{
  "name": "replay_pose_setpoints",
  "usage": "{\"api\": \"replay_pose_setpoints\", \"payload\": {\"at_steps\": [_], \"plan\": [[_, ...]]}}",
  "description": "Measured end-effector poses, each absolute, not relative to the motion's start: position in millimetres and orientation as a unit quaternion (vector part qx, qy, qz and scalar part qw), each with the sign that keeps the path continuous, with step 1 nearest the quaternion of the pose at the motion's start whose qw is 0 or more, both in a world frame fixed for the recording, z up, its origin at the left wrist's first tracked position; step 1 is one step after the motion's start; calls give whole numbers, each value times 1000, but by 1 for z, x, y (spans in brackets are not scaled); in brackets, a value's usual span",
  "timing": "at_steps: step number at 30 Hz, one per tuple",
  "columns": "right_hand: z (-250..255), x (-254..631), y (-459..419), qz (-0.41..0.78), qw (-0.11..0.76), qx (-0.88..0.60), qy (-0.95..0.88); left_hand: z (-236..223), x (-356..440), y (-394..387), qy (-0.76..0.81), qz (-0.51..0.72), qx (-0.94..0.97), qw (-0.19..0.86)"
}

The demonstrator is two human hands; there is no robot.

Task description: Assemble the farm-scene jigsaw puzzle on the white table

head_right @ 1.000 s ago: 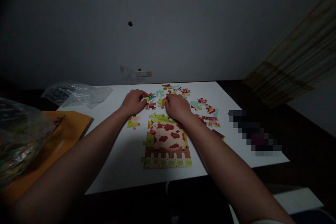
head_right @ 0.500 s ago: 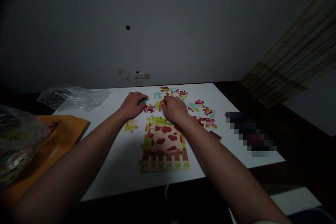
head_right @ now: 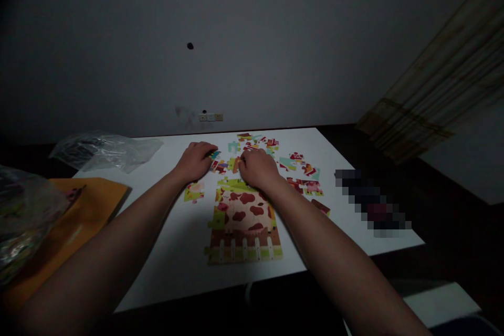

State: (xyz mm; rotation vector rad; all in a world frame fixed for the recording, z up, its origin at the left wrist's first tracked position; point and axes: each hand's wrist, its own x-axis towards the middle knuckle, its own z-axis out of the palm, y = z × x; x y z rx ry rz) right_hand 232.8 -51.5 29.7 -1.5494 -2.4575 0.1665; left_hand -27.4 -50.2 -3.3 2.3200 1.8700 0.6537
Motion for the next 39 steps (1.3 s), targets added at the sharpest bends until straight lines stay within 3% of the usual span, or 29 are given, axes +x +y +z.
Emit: {"api": "replay_pose_setpoints", "payload": {"at_steps": [12, 21, 31, 39], "plan": [[24, 232, -50, 99, 146, -503, -846, 1, -20, -53, 670, 194, 717, 15], [8, 234, -36, 387, 331, -401, -761, -3, -24, -49, 635, 235, 735, 36], [34, 255, -10, 417, 653, -445, -450, -4, -25, -53, 567, 216, 793, 52], [54, 290, 0, 474, 670, -456, -344, -5, -26, -50, 581, 207, 786, 47]]}}
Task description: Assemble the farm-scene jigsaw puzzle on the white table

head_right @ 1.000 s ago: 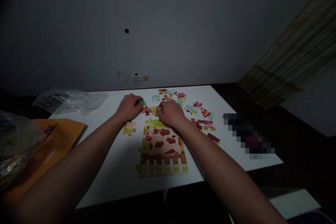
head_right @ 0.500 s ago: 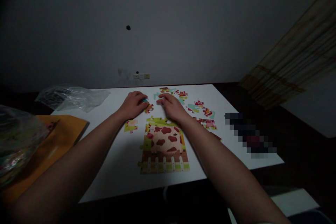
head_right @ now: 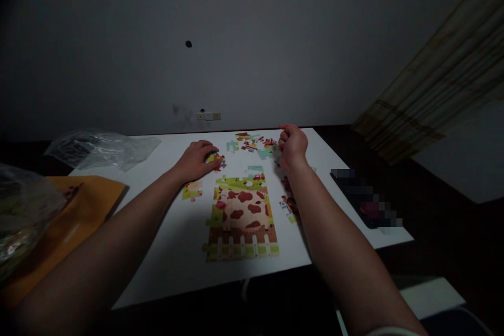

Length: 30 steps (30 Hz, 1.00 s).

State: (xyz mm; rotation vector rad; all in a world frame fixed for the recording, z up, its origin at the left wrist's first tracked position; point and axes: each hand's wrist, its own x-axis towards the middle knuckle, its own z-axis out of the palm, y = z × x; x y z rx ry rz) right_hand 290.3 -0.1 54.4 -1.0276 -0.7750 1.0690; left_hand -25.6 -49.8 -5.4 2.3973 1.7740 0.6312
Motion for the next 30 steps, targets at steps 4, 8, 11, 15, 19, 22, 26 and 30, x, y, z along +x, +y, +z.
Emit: {"api": "replay_pose_setpoints", "payload": {"at_steps": [4, 8, 11, 15, 19, 22, 26, 30], "plan": [[50, 291, 4, 476, 662, -475, -331, -4, -26, -50, 585, 205, 783, 48], [49, 295, 7, 489, 663, -471, -315, -4, -27, -49, 576, 205, 790, 52], [51, 302, 10, 512, 659, -468, -289, -5, -29, -49, 559, 202, 803, 54], [49, 310, 17, 507, 633, -504, -296, -5, -30, -49, 553, 200, 807, 55], [41, 320, 21, 349, 538, -612, -463, -6, -30, -50, 554, 196, 807, 55], [33, 326, 19, 148, 377, -654, -639, -7, -31, -48, 557, 199, 805, 57], [24, 328, 16, 68, 211, -659, -719, -7, -31, -46, 560, 204, 801, 57], [22, 324, 14, 82, 171, -636, -748, -5, -29, -47, 566, 206, 797, 56]]}}
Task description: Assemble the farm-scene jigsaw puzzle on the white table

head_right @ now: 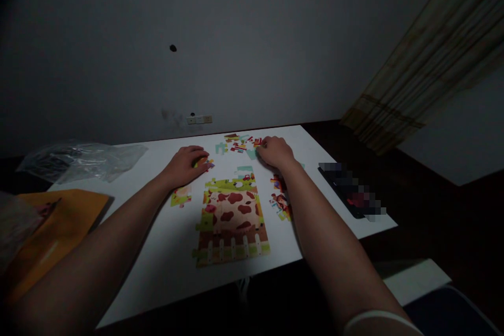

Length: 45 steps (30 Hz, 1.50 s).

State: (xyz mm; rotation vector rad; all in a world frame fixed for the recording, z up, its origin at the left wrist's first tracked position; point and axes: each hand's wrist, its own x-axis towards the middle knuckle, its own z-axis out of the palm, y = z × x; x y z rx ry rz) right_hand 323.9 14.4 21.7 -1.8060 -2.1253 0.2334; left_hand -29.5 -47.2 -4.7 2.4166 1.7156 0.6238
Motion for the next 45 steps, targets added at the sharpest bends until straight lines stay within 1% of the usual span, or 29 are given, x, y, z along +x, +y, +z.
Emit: {"api": "replay_pose_setpoints", "payload": {"at_steps": [5, 10, 16, 19, 22, 26, 33, 37, 39, 41, 43, 45], "plan": [[21, 320, 8, 92, 112, -585, -798, -4, -28, -49, 558, 212, 801, 50], [15, 320, 8, 95, 99, -575, -806, -6, -29, -47, 561, 211, 799, 54], [12, 319, 11, 82, 107, -579, -804, -5, -28, -48, 559, 215, 799, 53], [15, 319, 10, 76, 124, -553, -820, -4, -27, -48, 559, 215, 799, 51], [20, 318, 7, 96, 136, -518, -839, -4, -27, -48, 559, 213, 800, 51], [25, 316, 4, 123, 134, -512, -840, -4, -28, -48, 560, 211, 799, 56], [25, 319, 4, 169, 171, -498, -833, -6, -30, -48, 559, 213, 799, 58], [32, 318, 8, 192, 248, -495, -810, -8, -30, -47, 554, 215, 803, 53], [34, 311, 6, 237, 308, -486, -783, -8, -29, -46, 553, 216, 803, 50], [34, 298, 0, 313, 352, -458, -754, -8, -29, -46, 552, 217, 804, 50], [30, 283, -9, 385, 364, -419, -738, -7, -29, -46, 551, 218, 804, 50], [24, 267, -18, 431, 351, -392, -733, -7, -28, -47, 552, 221, 803, 48]]}}
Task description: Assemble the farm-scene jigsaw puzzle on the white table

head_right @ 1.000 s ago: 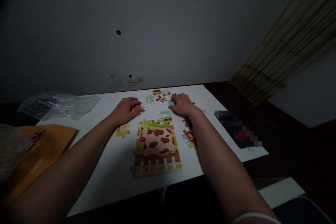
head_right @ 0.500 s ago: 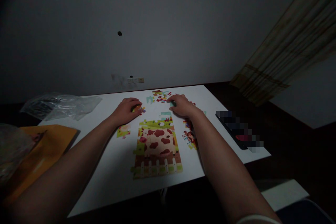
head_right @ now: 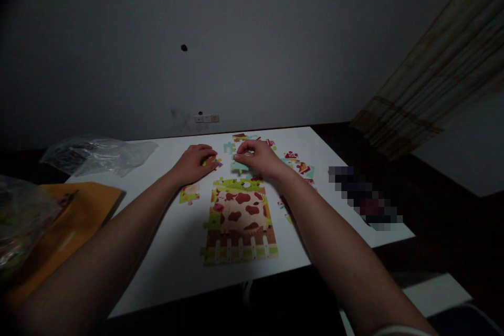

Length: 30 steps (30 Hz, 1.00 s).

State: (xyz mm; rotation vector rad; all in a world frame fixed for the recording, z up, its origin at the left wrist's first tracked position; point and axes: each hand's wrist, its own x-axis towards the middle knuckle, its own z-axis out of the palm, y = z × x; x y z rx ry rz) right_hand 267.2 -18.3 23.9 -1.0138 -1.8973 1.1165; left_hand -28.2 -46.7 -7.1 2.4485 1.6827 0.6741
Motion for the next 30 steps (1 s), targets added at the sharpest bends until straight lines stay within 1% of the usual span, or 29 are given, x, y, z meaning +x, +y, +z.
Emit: {"api": "replay_pose_setpoints", "payload": {"at_steps": [3, 9, 16, 22, 27, 30], "plan": [[17, 253, -28, 451, 316, -372, -747, -7, -28, -47, 552, 229, 801, 43], [19, 258, -28, 337, 269, -347, -833, -9, -28, -47, 549, 230, 802, 41], [21, 262, -26, 311, 232, -358, -849, -8, -28, -47, 550, 227, 803, 43], [19, 263, -24, 264, 187, -338, -884, -7, -27, -48, 551, 223, 803, 43], [20, 268, -20, 210, 194, -336, -897, -9, -28, -46, 545, 227, 806, 41], [24, 273, -15, 211, 240, -370, -873, -10, -29, -45, 543, 224, 808, 38]]}}
